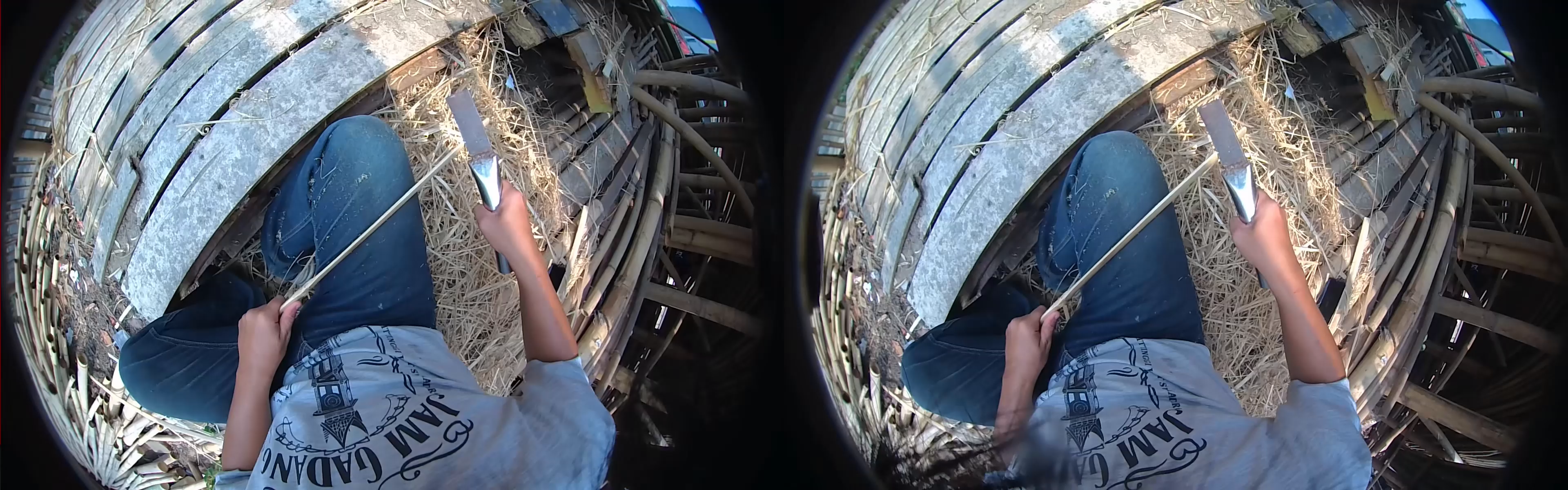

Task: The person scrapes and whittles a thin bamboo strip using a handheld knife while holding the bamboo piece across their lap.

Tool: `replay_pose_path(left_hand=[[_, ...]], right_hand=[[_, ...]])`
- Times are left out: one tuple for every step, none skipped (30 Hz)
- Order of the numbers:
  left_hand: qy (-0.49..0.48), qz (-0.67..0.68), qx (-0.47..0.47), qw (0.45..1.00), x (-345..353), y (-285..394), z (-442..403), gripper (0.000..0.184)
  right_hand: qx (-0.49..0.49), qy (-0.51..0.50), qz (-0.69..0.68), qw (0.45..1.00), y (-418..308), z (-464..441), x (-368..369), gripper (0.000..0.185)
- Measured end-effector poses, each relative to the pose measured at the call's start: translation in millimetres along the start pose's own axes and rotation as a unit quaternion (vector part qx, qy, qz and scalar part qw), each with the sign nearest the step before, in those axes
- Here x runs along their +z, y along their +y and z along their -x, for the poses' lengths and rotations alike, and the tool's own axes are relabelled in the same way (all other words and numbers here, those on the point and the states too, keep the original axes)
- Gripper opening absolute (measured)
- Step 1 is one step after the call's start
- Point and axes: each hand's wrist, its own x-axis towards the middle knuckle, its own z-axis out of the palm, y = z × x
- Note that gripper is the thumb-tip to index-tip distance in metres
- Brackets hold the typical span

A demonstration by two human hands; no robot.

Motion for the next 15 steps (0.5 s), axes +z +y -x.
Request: replay_pose_path(left_hand=[[0.002, 0.002, 0.0, 1.0, 0.8, 0.6, -0.2, 0.034], [0.007, -0.004, 0.004, 1.0, 0.6, 0.6, 0.0, 0.034], [0.013, -0.012, 0.008, 1.0, 0.0, 0.0, 0.5, 0.034], [0.017, -0.012, 0.004, 1.0, 0.6, -0.3, 0.9, 0.034], [0.025, -0.011, 0.012, 1.0, 2.5, 0.0, 0.7, 0.033], [0.032, -0.01, 0.023, 0.999, 4.0, 0.1, 0.0, 0.032], [0.033, -0.011, 0.025, 0.999, 4.8, -0.2, -0.7, 0.032], [0.028, -0.006, 0.02, 0.999, 5.4, -0.5, -0.8, 0.031], [0.021, -0.002, 0.016, 1.0, 5.8, -0.8, -1.3, 0.03], [0.02, -0.006, 0.022, 1.0, 7.4, -1.3, -3.5, 0.03], [0.007, 0.019, 0.016, 1.0, 10.8, -2.0, -2.9, 0.029], [-0.006, 0.045, 0.008, 0.999, 13.4, -2.3, -1.9, 0.028], [-0.009, 0.043, 0.007, 0.999, 14.7, -1.1, -0.4, 0.028], [-0.016, 0.053, -0.009, 0.998, 15.2, 1.0, -1.4, 0.027], [-0.02, 0.063, -0.024, 0.998, 14.3, 2.7, -4.7, 0.027]], right_hand=[[-0.002, 0.0, 0.001, 1.0, -3.0, 2.3, -2.1, 0.029], [0.014, 0.0, 0.002, 1.0, -8.1, 5.3, -4.2, 0.027], [0.029, -0.002, 0.002, 1.0, -12.1, 5.9, -3.9, 0.026], [0.057, -0.012, 0.019, 0.998, -10.0, 3.9, -4.5, 0.025], [0.054, -0.014, 0.018, 0.998, -9.9, 4.5, -3.4, 0.025], [0.026, -0.006, -0.009, 1.0, -8.9, 7.2, -3.3, 0.02], [-0.002, 0.004, -0.036, 0.999, -6.9, 9.2, -4.4, 0.015], [-0.023, 0.018, -0.03, 0.999, 0.1, 9.8, -3.3, 0.014], [-0.02, 0.023, -0.033, 0.999, 3.5, 7.4, -10.3, 0.014], [-0.037, 0.0, -0.011, 0.999, 7.0, 0.3, -21.1, 0.013], [-0.052, -0.026, 0.012, 0.998, 11.8, -5.5, -30.2, 0.013], [-0.078, -0.017, -0.019, 0.997, 15.6, -12.0, -34.7, 0.013], [-0.058, 0.006, -0.036, 0.998, 17.3, -14.4, -33.8, 0.012], [-0.038, -0.002, -0.02, 0.999, 15.5, -10.4, -28.9, 0.012], [-0.021, -0.008, -0.004, 1.0, 12.0, -4.3, -21.8, 0.012]])
